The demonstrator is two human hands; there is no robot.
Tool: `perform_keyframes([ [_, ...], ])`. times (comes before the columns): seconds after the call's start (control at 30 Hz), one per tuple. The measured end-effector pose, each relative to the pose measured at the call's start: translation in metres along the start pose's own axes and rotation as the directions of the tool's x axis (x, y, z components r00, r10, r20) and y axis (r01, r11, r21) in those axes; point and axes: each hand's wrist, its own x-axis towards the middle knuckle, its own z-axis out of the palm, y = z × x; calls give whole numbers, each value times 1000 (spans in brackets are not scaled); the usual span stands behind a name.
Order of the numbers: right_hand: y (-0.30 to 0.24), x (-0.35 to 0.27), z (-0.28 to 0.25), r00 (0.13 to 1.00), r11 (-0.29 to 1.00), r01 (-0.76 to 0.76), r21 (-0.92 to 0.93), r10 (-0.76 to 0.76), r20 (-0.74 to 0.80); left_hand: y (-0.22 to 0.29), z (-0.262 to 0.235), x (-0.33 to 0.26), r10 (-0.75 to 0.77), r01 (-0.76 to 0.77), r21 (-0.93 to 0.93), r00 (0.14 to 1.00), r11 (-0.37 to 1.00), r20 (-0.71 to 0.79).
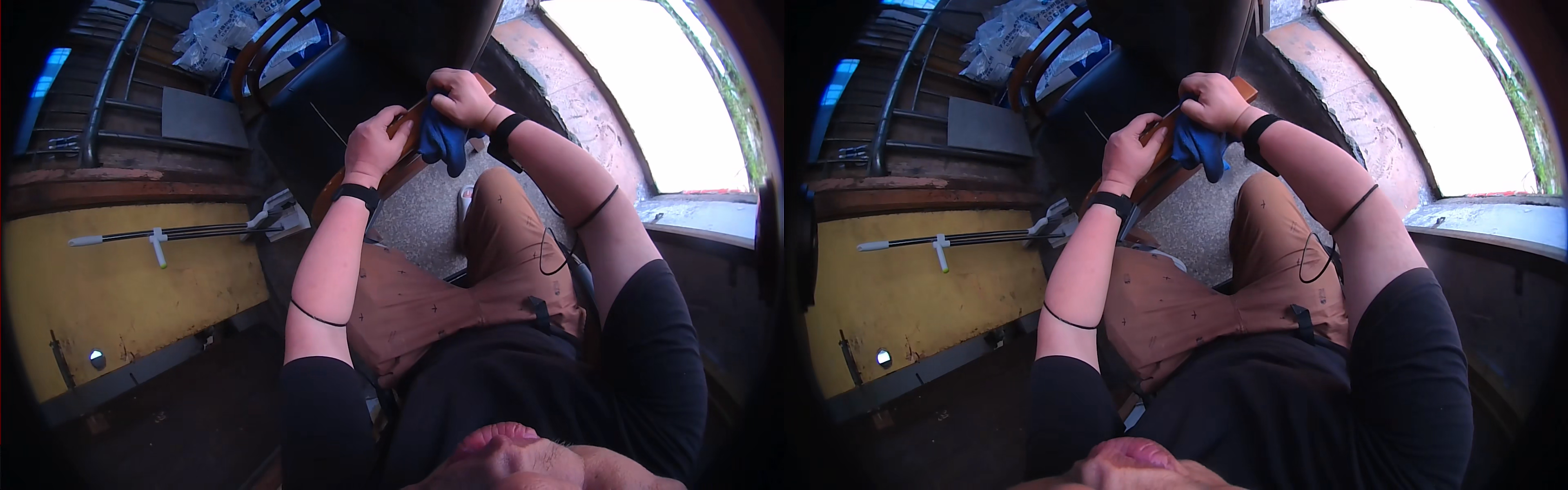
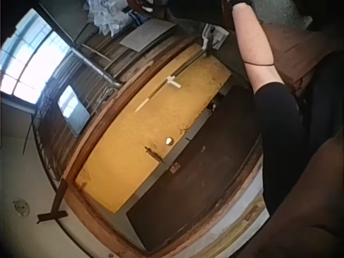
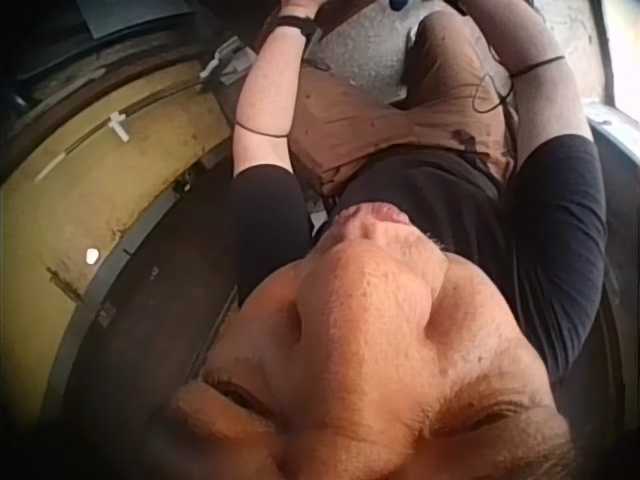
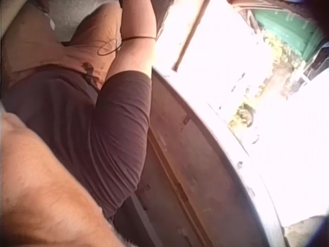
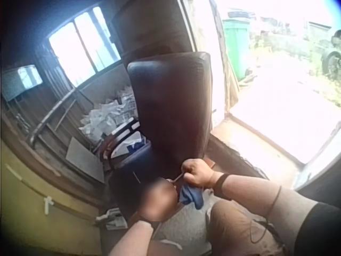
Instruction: Cleaning and wiping the armrest and frame of a wooden chair using a blue cloth.
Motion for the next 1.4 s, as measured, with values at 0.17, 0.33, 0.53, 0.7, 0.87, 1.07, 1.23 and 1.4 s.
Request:
perform_keyframes([
  [0.17, 1, 1, 1, 1000, 1000, 21, -10, -21, -6, -3, 0, 0, 2, -2, -21, 1000, 1000, 1],
  [0.33, 2, 0, 0, 1000, 1000, 25, -7, -25, -11, 1, -2, 0, -20, 20, -29, 1000, 999, 13],
  [0.53, -1, 1, -1, 1000, 1000, 4, -23, -4, 1, 2, -3, 2, -31, 31, -38, 1000, 999, 3],
  [0.7, -1, -1, -3, 999, 996, -19, -82, 22, 30, -5, -17, -1, -139, 147, -66, 985, 987, 104],
  [0.87, -11, 4, -5, 995, 990, -31, -134, 43, 87, -15, -39, -41, -327, 309, 160, 940, 937, 98],
  [1.07, -37, 7, 6, 982, 963, -47, -265, 93, 166, -35, -28, -52, -277, 290, 174, 956, 941, -95],
  [1.23, -51, 8, 11, 966, 949, 3, -316, 79, 247, -40, -24, -52, -243, 256, 152, 965, 955, -102],
  [1.4, -82, 22, 19, 932, 924, -52, -379, 180, 313, -45, -27, -54, -307, 316, 114, 947, 942, -89],
])
